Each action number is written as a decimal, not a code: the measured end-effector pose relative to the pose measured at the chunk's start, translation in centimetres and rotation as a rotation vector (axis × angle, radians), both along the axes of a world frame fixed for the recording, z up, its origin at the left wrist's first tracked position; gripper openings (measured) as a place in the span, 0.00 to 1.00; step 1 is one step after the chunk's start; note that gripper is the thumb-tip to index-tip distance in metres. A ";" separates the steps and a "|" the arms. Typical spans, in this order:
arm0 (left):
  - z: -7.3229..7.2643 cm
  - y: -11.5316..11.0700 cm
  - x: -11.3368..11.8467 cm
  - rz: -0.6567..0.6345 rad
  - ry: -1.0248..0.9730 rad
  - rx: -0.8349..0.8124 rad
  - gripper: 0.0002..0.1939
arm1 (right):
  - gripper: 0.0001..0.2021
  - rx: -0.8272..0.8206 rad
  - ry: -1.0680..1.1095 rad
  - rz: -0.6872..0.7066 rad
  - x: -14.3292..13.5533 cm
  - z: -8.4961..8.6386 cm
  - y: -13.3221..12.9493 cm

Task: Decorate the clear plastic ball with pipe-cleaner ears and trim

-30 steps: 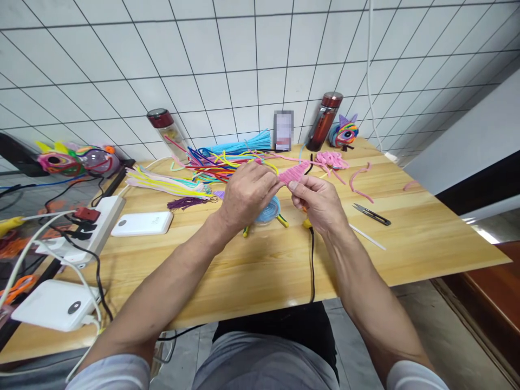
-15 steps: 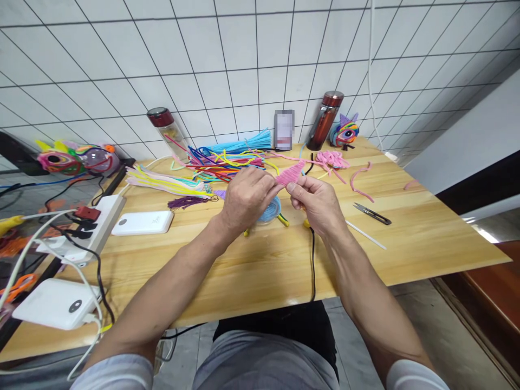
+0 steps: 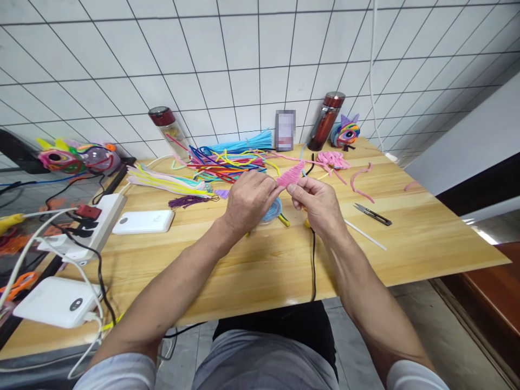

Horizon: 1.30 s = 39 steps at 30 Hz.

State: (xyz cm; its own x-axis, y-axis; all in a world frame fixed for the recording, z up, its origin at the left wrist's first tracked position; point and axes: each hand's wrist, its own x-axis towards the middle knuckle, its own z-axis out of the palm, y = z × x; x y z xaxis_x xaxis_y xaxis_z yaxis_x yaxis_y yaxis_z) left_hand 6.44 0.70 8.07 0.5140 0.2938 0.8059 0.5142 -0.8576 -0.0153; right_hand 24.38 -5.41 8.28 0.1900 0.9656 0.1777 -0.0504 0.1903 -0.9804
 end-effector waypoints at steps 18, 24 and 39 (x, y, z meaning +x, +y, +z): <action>3.9 3.4 -3.5 -0.062 0.186 -0.469 0.08 | 0.09 0.072 -0.376 -0.052 0.5 -2.7 1.1; 3.6 4.0 -3.4 -0.078 0.326 -0.526 0.10 | 0.08 0.080 -0.411 -0.015 0.1 -3.2 1.4; 3.6 4.4 -2.7 -0.091 0.444 -0.584 0.11 | 0.14 0.047 -0.420 -0.027 -0.1 -3.2 1.7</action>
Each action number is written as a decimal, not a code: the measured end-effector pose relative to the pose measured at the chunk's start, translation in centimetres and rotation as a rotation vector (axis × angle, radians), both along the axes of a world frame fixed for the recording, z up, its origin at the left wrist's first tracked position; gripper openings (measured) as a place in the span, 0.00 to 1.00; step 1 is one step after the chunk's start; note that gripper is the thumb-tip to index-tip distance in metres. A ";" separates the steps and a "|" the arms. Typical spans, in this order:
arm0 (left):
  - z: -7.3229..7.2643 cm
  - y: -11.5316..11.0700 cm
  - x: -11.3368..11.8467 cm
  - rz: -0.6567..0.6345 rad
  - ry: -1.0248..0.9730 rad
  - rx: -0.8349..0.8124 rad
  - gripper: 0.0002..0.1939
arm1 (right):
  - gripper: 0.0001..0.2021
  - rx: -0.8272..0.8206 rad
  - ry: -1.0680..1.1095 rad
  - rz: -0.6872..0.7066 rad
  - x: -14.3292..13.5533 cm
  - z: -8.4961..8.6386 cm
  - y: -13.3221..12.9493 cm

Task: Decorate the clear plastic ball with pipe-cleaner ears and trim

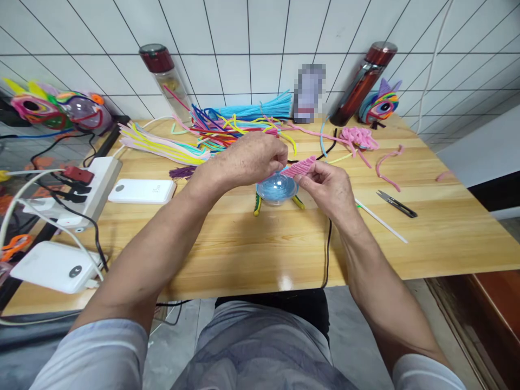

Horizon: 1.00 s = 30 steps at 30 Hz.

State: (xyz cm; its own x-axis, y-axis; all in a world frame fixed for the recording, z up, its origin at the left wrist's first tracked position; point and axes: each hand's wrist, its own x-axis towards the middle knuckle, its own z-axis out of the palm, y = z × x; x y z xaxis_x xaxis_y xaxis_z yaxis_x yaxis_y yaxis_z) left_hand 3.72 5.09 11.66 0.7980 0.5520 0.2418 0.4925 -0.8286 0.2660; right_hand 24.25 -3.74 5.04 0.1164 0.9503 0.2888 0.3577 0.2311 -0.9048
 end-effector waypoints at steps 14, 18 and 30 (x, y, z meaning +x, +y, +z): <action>-0.7 -0.1 0.4 0.037 0.045 -0.001 0.09 | 0.14 -0.011 -0.024 -0.001 -0.1 -0.1 0.2; -1.0 -0.2 0.6 0.069 0.062 0.031 0.09 | 0.13 -0.014 -0.026 -0.001 -0.1 0.0 0.2; -0.2 -1.4 0.8 0.117 0.184 0.033 0.15 | 0.05 0.008 -0.153 -0.052 1.2 -0.7 0.3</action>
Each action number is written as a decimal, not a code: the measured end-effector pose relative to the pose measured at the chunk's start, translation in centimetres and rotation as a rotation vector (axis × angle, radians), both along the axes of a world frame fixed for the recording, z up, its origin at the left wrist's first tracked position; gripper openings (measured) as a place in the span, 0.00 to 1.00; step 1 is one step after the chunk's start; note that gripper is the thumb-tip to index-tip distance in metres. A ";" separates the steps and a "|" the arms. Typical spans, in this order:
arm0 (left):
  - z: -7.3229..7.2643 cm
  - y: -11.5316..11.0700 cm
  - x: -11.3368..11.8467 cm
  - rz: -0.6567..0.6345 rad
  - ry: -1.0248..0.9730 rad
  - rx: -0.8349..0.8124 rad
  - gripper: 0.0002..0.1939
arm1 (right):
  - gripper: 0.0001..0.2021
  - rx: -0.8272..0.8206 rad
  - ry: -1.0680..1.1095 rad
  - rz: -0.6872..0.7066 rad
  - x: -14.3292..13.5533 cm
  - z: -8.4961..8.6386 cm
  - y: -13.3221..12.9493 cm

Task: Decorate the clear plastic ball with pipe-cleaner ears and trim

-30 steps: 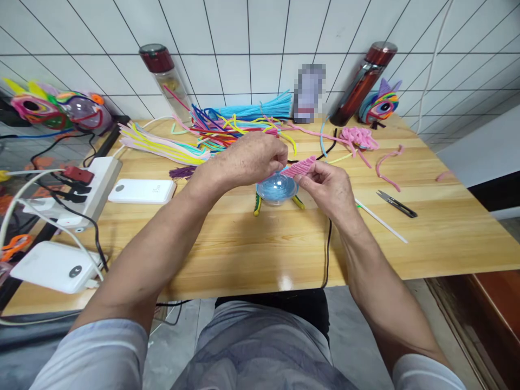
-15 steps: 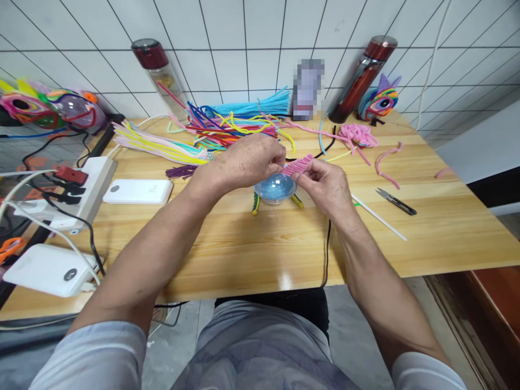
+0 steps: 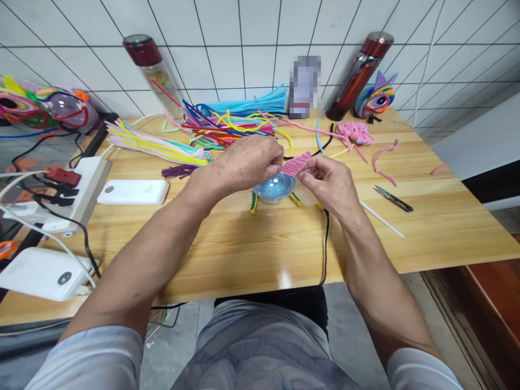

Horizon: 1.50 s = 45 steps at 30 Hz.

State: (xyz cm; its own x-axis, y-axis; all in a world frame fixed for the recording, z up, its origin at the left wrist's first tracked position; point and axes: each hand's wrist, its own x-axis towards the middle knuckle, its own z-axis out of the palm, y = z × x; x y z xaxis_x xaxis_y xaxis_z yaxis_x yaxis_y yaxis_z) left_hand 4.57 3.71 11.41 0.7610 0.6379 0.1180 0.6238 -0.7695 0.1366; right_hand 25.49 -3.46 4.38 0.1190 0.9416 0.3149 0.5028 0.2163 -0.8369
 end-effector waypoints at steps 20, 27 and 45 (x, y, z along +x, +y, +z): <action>0.0 -0.3 0.2 -0.007 0.027 0.056 0.15 | 0.03 -0.033 -0.169 -0.026 -0.1 0.6 -0.4; -0.1 -0.2 0.2 -0.033 0.035 0.099 0.15 | 0.05 -0.036 -0.171 -0.029 -0.2 0.4 -0.4; 0.0 -0.6 0.4 -0.033 0.019 0.090 0.15 | 0.04 -0.061 -0.126 -0.042 -0.7 0.7 -0.5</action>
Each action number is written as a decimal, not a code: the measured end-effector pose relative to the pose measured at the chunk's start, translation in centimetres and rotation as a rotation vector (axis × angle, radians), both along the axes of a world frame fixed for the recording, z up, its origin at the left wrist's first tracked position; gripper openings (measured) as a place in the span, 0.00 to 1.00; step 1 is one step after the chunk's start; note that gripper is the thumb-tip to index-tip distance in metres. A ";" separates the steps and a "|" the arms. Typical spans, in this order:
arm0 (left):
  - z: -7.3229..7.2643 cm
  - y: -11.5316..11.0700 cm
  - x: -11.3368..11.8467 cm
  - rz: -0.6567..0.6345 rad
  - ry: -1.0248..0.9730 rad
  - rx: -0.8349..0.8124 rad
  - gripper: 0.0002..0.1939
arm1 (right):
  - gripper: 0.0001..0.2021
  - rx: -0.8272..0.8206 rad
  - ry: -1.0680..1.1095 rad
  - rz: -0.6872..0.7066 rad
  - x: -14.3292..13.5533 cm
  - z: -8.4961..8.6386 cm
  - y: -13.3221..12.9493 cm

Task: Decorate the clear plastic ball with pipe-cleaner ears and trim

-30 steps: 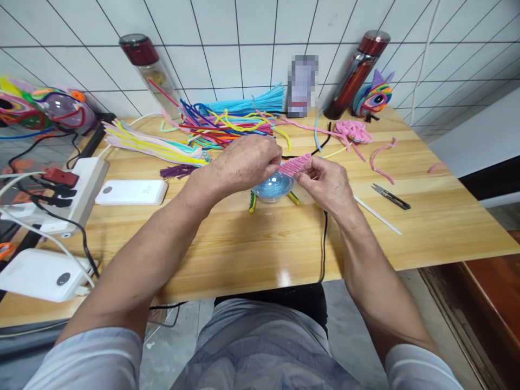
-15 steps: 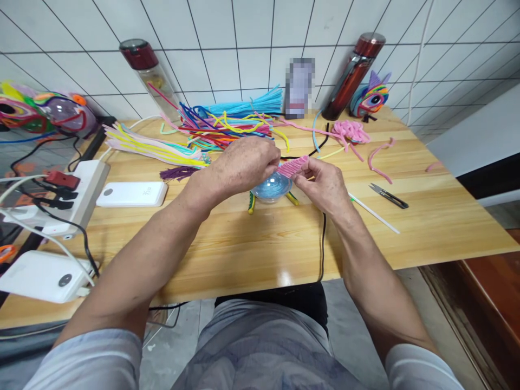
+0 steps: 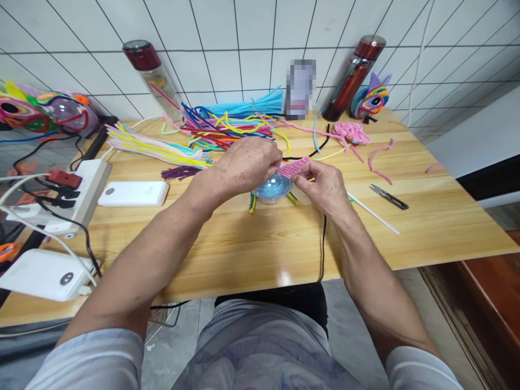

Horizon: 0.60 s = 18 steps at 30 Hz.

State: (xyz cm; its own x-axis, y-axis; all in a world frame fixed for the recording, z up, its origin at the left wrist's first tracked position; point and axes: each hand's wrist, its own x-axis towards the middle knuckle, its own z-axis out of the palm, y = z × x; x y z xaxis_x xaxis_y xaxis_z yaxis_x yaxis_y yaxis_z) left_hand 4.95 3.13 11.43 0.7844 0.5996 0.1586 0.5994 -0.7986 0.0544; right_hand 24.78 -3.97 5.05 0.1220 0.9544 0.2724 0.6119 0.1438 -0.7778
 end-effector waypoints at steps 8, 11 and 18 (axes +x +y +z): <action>0.0 0.0 0.2 0.014 0.011 0.008 0.15 | 0.03 -0.021 -0.016 -0.007 0.2 -0.3 0.2; 0.2 -0.1 0.3 0.025 0.019 0.002 0.15 | 0.03 -0.029 -0.035 -0.010 0.3 -0.3 0.2; 0.8 -0.6 0.6 0.072 0.073 -0.009 0.15 | 0.03 -0.033 -0.025 -0.005 0.3 -0.4 0.2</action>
State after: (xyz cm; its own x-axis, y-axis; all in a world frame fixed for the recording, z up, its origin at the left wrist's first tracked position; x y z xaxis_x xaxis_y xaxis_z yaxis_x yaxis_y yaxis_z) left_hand 5.50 2.52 12.27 0.7487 0.6558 0.0974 0.6577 -0.7531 0.0154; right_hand 25.09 -3.80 4.63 0.1204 0.9624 0.2436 0.6316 0.1150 -0.7667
